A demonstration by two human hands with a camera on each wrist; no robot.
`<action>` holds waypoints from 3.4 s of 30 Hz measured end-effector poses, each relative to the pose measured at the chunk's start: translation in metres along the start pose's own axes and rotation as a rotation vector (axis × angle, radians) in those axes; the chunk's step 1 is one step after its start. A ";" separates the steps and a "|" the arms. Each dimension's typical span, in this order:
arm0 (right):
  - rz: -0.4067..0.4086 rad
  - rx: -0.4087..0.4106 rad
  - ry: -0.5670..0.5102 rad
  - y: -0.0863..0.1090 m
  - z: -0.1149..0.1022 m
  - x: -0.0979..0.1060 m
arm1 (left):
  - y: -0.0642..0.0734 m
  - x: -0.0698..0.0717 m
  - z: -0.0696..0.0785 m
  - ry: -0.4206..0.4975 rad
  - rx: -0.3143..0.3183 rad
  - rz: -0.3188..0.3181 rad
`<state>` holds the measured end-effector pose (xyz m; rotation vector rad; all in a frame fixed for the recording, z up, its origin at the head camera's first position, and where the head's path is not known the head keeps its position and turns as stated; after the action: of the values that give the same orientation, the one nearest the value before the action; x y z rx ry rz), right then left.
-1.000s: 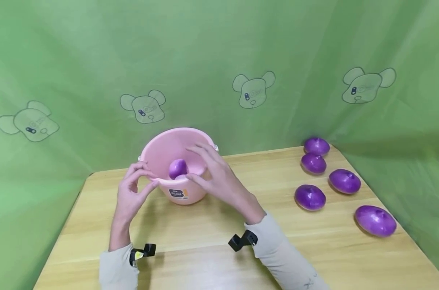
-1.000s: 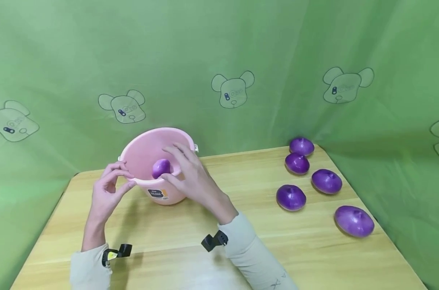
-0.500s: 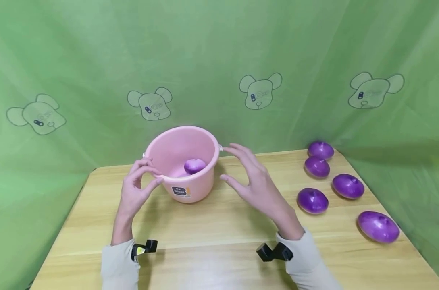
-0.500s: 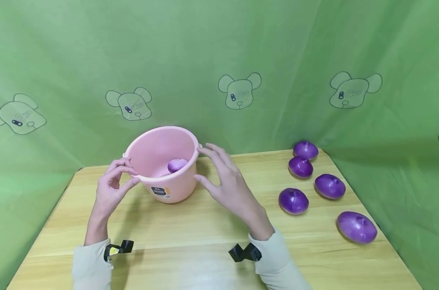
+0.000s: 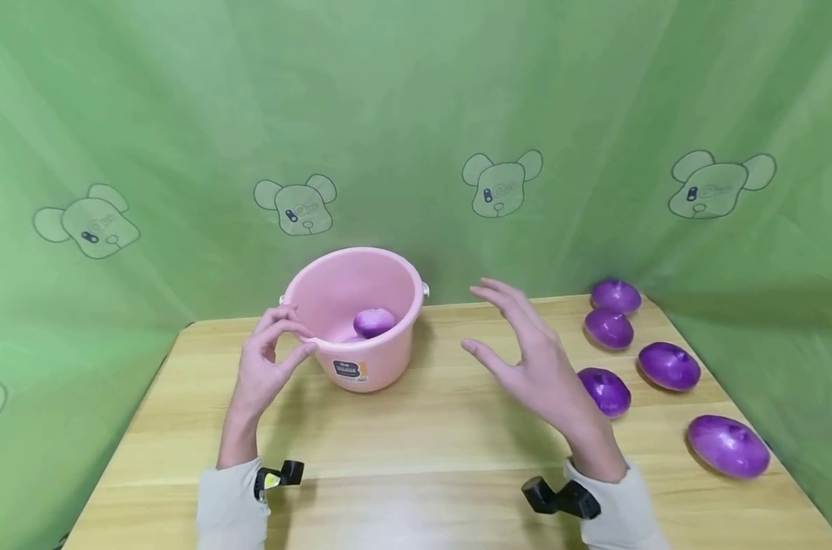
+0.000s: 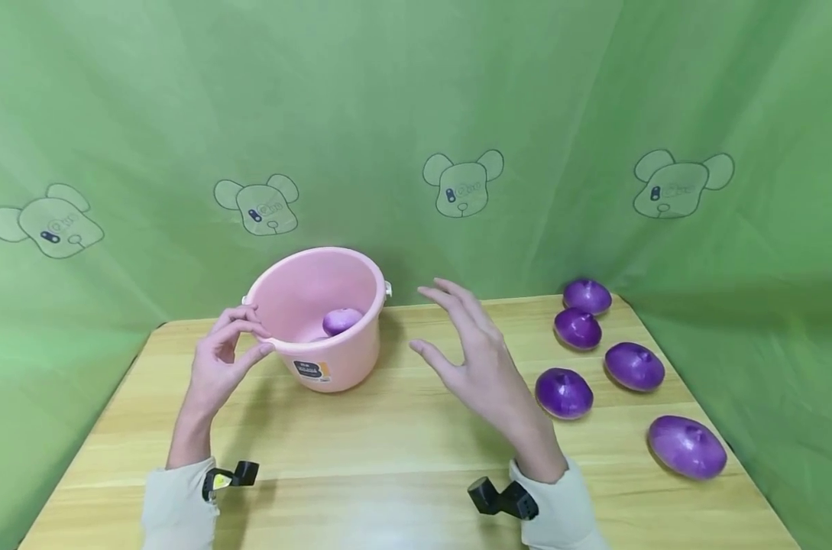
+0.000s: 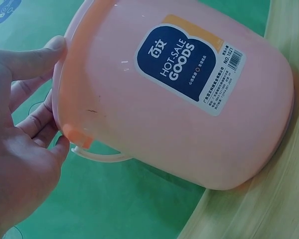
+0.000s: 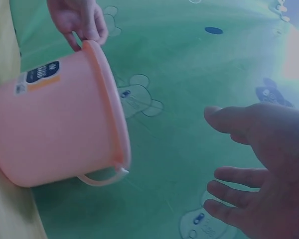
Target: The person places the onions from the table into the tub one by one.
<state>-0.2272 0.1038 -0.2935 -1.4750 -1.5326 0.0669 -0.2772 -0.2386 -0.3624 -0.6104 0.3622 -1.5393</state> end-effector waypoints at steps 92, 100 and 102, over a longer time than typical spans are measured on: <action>-0.294 -0.503 0.099 0.069 0.172 0.073 | 0.000 -0.001 0.003 0.004 -0.002 0.017; -0.360 -0.538 0.073 0.077 0.182 0.065 | 0.000 -0.001 0.004 0.008 -0.008 0.018; -0.375 -0.549 0.068 0.079 0.185 0.062 | 0.000 0.000 0.004 0.010 -0.009 0.018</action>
<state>-0.2756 0.2762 -0.4050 -1.5453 -1.8330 -0.6653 -0.2747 -0.2376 -0.3595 -0.6050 0.3814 -1.5243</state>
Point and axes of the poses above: each hand's wrist, its own y-axis away from the middle knuckle, its own x-axis out of the back of the hand, z = x × y, the point moved 10 cm from there along -y, towards the middle knuckle, and after that the axes turned 1 degree about -y, right-handed, at the moved point
